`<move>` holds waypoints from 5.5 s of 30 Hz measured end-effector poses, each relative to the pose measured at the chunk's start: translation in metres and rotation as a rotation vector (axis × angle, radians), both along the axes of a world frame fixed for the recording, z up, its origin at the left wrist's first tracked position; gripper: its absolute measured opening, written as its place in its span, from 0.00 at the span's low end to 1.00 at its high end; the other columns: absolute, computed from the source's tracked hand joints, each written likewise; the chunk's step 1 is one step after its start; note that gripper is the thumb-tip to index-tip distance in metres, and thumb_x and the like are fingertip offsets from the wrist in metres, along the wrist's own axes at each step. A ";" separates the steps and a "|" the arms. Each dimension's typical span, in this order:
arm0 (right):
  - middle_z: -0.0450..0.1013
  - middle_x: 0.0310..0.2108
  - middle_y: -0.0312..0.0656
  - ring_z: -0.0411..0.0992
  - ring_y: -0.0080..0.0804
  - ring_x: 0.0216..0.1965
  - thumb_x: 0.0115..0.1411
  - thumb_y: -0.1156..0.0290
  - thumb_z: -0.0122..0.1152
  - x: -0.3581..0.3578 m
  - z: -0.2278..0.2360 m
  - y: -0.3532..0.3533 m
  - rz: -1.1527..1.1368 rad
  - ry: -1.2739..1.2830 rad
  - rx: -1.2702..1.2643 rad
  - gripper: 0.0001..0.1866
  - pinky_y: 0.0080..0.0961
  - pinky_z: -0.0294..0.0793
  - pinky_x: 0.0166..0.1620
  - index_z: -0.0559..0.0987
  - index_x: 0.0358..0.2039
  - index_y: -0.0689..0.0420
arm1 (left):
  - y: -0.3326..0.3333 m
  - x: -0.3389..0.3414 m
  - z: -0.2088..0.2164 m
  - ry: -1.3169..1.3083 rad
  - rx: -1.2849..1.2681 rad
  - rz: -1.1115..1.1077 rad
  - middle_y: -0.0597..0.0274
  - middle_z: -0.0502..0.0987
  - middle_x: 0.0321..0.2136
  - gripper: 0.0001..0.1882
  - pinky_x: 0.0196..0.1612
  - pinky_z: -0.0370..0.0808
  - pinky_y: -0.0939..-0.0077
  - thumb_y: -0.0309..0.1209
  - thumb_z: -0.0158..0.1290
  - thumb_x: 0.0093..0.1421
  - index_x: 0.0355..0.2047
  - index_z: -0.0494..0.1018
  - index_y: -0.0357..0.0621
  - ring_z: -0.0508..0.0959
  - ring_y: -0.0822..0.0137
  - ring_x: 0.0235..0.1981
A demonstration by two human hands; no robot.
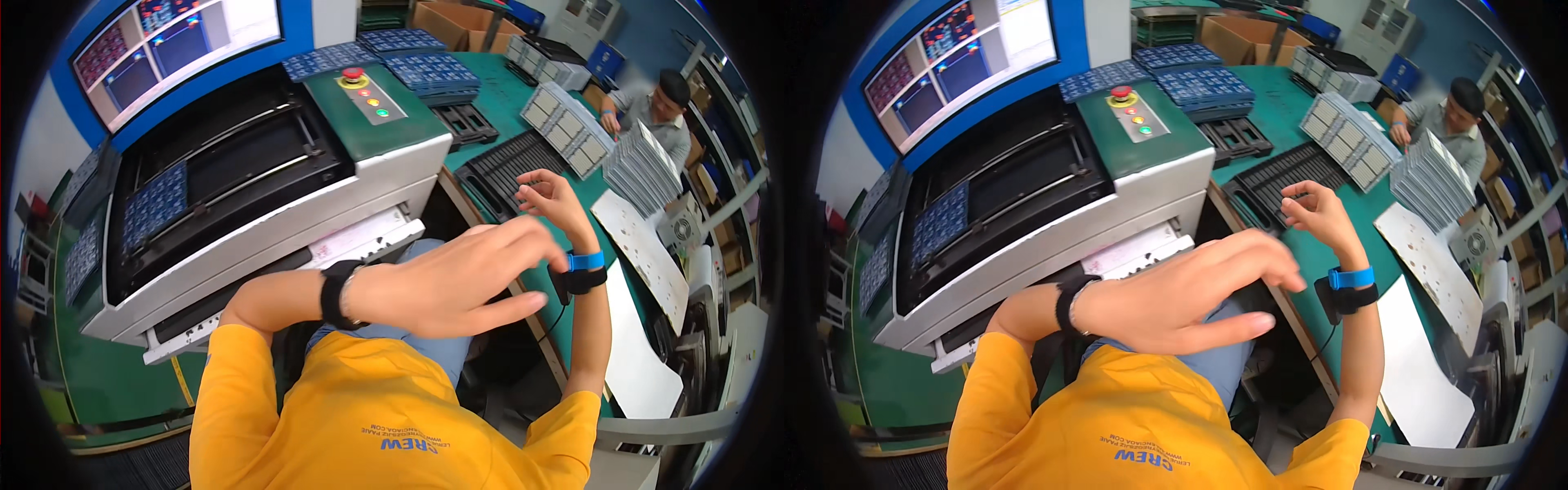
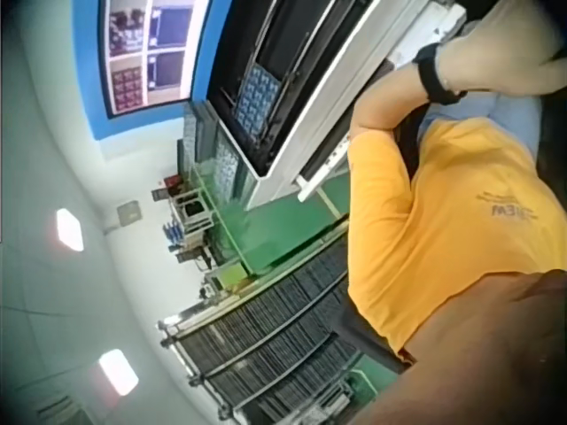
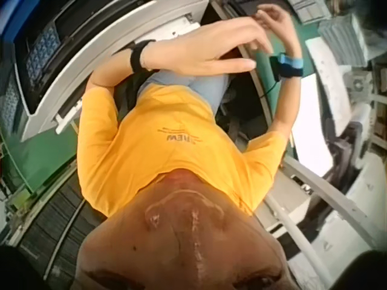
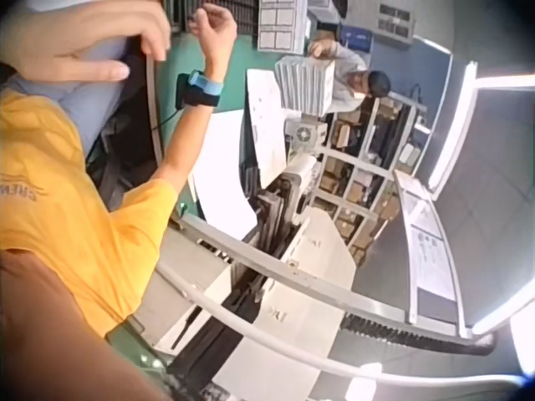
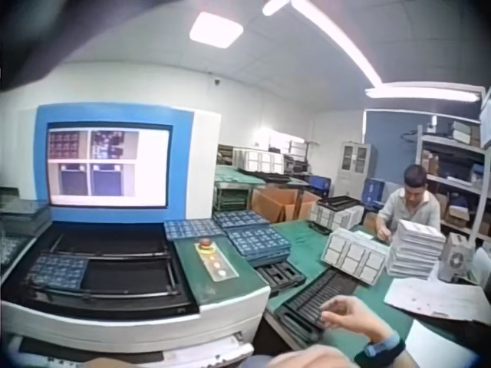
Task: Inspect and test circuit boards using an automated testing machine.
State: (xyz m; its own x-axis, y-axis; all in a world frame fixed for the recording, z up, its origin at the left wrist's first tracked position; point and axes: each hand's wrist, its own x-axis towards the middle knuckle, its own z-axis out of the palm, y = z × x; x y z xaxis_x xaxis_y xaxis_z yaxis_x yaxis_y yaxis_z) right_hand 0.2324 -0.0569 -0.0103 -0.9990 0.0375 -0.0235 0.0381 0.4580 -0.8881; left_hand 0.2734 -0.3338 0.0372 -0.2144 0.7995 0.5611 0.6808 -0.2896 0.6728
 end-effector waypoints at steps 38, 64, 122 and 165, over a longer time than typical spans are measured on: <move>0.70 0.44 0.64 0.69 0.59 0.46 0.48 0.37 0.58 -0.347 -0.020 0.012 -0.400 0.231 0.898 0.41 0.45 0.69 0.49 0.71 0.44 0.67 | -0.366 -0.043 -0.037 -0.042 -1.171 1.486 0.36 0.69 0.48 0.40 0.63 0.46 0.47 0.56 0.40 0.62 0.59 0.53 0.31 0.66 0.44 0.55; 0.72 0.43 0.41 0.72 0.28 0.38 0.55 0.75 0.57 -0.268 0.074 0.011 -0.121 0.605 -0.523 0.22 0.25 0.73 0.40 0.69 0.52 0.60 | -0.417 -0.142 -0.051 -0.237 -1.157 1.330 0.51 0.76 0.28 0.26 0.29 0.70 0.70 0.51 0.47 0.61 0.35 0.72 0.34 0.76 0.60 0.28; 0.72 0.41 0.49 0.72 0.40 0.46 0.56 0.59 0.63 -0.122 0.030 -0.448 0.849 0.344 0.246 0.35 0.33 0.73 0.43 0.57 0.58 0.52 | -0.350 0.130 -0.155 -0.859 0.725 1.397 0.76 0.63 0.23 0.09 0.29 0.58 0.90 0.30 0.41 0.66 0.28 0.63 0.42 0.58 0.85 0.25; 0.71 0.43 0.38 0.70 0.25 0.41 0.63 0.67 0.52 0.068 -0.179 -0.260 0.205 0.143 -0.859 0.20 0.23 0.70 0.45 0.65 0.54 0.59 | -0.316 0.174 -0.272 0.018 -0.439 2.215 0.57 0.71 0.36 0.06 0.47 0.64 0.63 0.27 0.53 0.54 0.33 0.73 0.43 0.70 0.56 0.42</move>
State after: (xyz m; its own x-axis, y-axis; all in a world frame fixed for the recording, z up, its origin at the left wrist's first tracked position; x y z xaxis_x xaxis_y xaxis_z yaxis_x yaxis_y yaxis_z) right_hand 0.3004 -0.3169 -0.1889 -0.9797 -0.1155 0.1639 -0.1086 -0.3817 -0.9179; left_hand 0.4470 -0.6498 -0.2345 -0.6569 -0.5775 0.4847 -0.3747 0.8079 0.4548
